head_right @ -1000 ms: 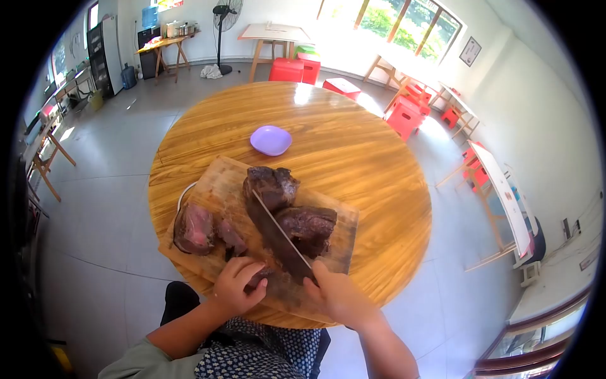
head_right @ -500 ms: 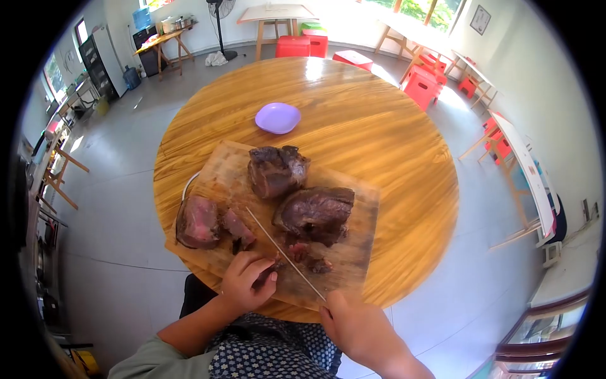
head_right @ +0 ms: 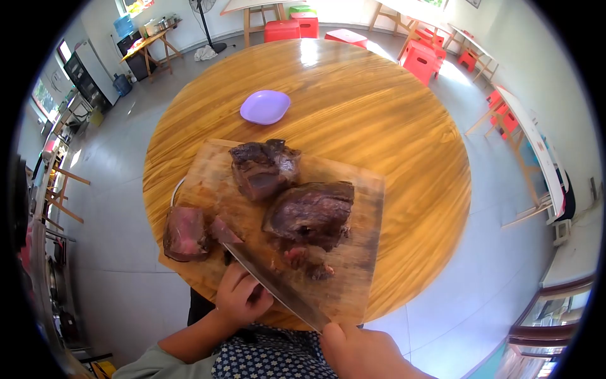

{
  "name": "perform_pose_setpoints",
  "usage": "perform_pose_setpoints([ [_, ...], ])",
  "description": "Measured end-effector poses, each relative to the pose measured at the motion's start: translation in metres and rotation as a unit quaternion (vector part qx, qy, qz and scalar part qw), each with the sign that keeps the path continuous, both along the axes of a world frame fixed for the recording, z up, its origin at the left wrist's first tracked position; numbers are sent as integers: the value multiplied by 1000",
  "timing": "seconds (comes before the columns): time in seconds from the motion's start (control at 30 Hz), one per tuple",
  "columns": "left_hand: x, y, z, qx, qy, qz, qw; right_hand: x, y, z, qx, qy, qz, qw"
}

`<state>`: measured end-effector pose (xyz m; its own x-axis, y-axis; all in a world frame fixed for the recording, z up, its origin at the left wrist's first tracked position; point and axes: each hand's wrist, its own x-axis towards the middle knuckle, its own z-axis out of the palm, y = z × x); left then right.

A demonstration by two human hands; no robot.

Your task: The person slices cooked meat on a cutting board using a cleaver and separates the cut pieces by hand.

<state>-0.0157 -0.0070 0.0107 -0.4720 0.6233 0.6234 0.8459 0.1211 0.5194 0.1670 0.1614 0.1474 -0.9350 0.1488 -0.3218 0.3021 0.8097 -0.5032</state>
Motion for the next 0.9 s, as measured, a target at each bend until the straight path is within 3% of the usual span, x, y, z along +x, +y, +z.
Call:
perform_pose_setpoints([
  [0.07, 1, 0, -1, -5, -2, -2, 1000, 7, 4, 3, -20, 21, -15, 999],
  [0.13, 1, -1, -4, -9, -2, 5, 1000, 10, 9, 11, -52, -100, 6, 994],
  [0.23, 1, 0, -1, -24, 5, 2, 1000, 8, 16, 31, -71, -162, -6, 984],
  [0.4, 0, 0, 3, -34, -25, 5, 999, -8, 23, 28, -49, -185, 46, 980],
  [0.5, -1, -1, 1, -23, -32, 12, 999, -21, 25, 12, -80, -187, 46, 978],
  [0.57, -2, -1, -2, -18, -32, 9, 999, -32, 25, 7, -68, -79, 41, 994],
  [0.77, 1, -1, -4, -7, -16, 21, 1000, -68, 19, -2, -62, -104, 55, 991],
  [0.9, 0, 0, -2, 6, -3, 12, 1000, -46, 14, -8, -40, -47, 54, 997],
])
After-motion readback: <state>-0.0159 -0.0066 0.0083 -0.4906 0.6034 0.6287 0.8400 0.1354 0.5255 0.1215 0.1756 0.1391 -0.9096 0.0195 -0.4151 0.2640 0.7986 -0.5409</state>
